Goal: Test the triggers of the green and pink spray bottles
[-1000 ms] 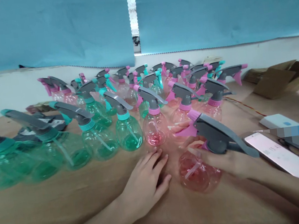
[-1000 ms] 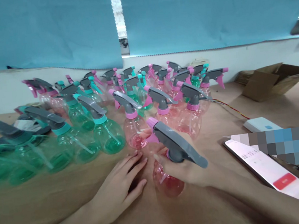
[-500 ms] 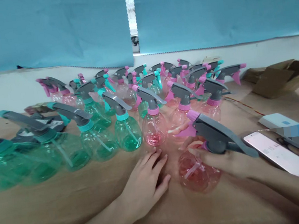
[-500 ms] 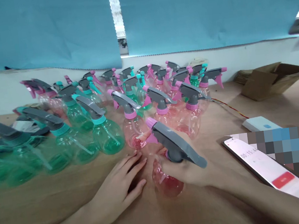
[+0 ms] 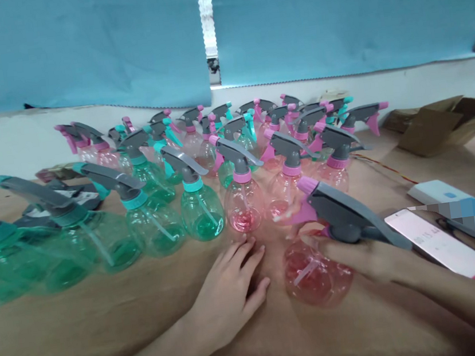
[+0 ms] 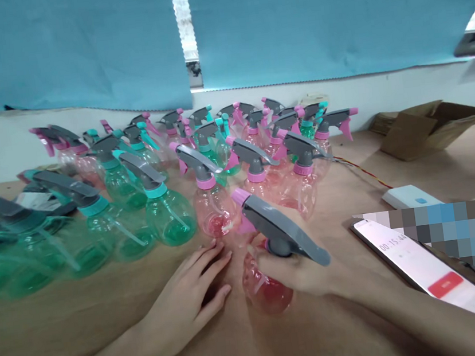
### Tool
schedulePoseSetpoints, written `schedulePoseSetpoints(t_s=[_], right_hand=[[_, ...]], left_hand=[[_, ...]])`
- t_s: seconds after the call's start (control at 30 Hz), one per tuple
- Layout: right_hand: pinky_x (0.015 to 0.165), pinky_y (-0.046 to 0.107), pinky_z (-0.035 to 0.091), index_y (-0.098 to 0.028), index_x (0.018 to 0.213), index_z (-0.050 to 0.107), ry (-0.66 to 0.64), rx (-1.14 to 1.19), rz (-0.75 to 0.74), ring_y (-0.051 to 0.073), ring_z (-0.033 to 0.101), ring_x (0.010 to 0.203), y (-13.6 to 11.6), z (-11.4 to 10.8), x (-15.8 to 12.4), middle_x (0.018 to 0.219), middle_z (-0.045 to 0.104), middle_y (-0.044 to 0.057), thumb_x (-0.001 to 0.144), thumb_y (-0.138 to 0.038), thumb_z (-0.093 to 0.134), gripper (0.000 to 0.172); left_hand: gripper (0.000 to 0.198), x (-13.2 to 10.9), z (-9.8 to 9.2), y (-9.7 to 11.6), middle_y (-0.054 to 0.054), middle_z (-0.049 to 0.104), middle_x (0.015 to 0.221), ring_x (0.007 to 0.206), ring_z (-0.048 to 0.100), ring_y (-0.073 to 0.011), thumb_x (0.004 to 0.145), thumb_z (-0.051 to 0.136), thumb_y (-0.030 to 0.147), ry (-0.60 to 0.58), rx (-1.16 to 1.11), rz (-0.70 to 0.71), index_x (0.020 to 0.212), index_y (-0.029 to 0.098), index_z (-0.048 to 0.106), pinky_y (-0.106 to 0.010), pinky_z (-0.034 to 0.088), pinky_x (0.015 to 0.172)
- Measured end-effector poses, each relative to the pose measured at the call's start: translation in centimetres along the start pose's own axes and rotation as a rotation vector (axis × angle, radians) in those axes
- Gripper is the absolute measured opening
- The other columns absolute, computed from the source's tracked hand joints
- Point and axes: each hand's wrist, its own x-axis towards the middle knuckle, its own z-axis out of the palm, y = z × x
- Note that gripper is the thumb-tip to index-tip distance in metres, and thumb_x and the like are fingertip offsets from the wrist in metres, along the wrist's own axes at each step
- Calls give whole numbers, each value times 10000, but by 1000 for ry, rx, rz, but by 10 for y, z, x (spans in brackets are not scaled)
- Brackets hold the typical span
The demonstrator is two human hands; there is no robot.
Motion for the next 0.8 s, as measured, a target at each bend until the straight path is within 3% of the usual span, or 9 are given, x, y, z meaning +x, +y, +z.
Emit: schedulePoseSetpoints(t_s=[0.1,0.2,0.47,0.63,0.8], right_hand=[[546,339,524,-261,566,461,-86,59,25,152,490,448,-10,1,6,456,394,-46,764,-378,514,236],[515,335,503,-265,540,390,-93,84,60,151,457,434,-16,2,9,443,345,-49,741,-380,506,259],[568,346,550,-251,574,441,-50,137,82,171,548,541,-18,6,12,563,495,-6,699,-461,586,284],[618,330,572,-250,644,521,-12,155,83,200,641,653,-19,7,12,589,568,1,694,-388,589,162],[590,300,570,-237,581,529,36,108,-16,152,618,559,-12,7,12,626,626,-2,685,-309,565,131]], left_hand=[[442,0,0,0,-117,479,1396,1293,420,-273,943,474,347,5,8,5,1335,142,470,-468,361,1057],[443,0,0,0,-125,485,1390,1285,426,-276,943,472,342,4,16,6,1331,128,474,-473,365,1052],[435,1,0,0,-117,485,1391,1288,426,-270,941,469,340,11,9,8,1329,144,477,-462,366,1054],[442,1,0,-1,-118,483,1392,1293,417,-269,942,478,346,7,28,10,1335,143,476,-460,360,1059],[432,1,1,-2,-105,484,1395,1294,419,-266,944,468,347,15,29,13,1334,164,479,-453,363,1056]])
